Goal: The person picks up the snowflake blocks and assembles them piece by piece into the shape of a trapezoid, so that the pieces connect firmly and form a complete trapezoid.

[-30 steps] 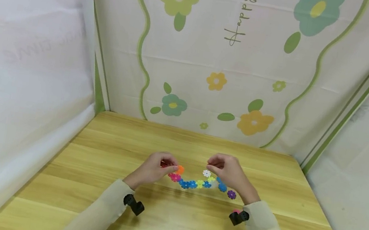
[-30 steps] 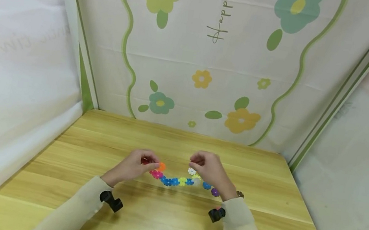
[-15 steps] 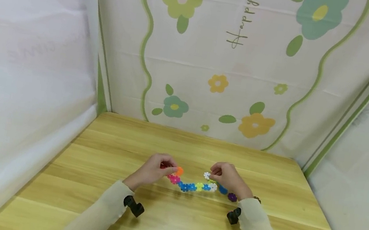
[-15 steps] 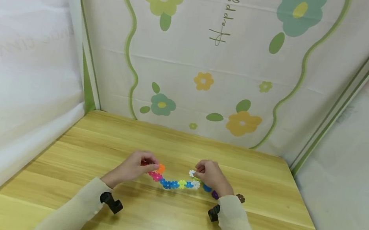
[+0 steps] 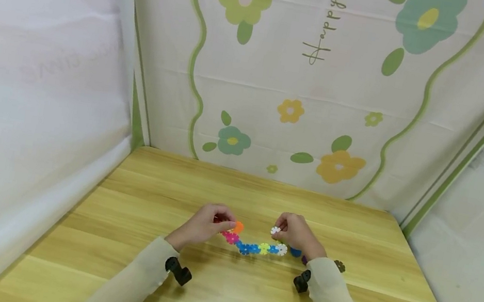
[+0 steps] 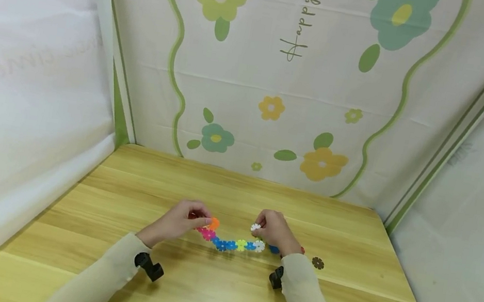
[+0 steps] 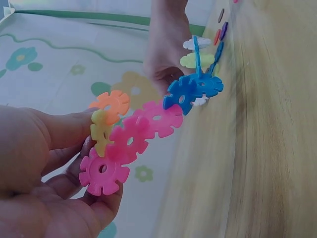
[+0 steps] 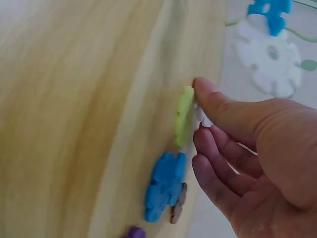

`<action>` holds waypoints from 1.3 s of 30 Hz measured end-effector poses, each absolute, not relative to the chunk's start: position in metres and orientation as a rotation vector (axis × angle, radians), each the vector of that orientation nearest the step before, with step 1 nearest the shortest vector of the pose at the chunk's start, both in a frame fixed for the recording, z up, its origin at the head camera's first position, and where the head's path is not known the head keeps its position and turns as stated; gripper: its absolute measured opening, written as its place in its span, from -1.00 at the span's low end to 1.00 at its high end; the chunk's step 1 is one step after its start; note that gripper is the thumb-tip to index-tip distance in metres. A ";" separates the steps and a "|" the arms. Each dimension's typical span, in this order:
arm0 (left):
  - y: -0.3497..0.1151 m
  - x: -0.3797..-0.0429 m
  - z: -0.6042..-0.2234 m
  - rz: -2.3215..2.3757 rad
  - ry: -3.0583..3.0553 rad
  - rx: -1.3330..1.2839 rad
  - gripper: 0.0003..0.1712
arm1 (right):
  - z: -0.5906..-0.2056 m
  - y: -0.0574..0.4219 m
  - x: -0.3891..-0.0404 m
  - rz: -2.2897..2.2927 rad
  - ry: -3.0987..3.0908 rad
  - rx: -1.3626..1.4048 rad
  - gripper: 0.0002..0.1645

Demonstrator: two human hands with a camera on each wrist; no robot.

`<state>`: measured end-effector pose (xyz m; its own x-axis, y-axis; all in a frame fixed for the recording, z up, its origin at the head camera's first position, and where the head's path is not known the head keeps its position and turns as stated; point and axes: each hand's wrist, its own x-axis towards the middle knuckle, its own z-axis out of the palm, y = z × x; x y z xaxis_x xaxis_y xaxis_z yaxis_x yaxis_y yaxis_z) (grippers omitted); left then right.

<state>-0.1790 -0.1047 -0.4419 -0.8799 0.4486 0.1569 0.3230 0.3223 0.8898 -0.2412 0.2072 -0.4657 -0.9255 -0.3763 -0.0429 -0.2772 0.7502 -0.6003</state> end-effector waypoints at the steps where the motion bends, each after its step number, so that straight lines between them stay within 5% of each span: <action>1: -0.104 -0.179 -0.442 1.607 2.454 0.719 -0.86 | -0.464 0.207 -0.241 -0.925 2.789 -0.533 -0.87; 17: -0.102 -0.180 -0.444 1.624 2.401 0.682 -0.85 | -0.430 0.190 -0.219 -1.191 2.727 -0.592 -0.94; 39: -0.094 -0.180 -0.447 1.600 2.481 0.772 -0.83 | -0.433 0.156 -0.188 -1.718 2.302 -0.273 -0.67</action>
<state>-0.1801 -0.0945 -0.4471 -0.8683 0.4575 0.1917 0.3634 0.3236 0.8736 -0.1880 0.1561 -0.4333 -0.9497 -0.2995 -0.0918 0.0028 0.2848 -0.9586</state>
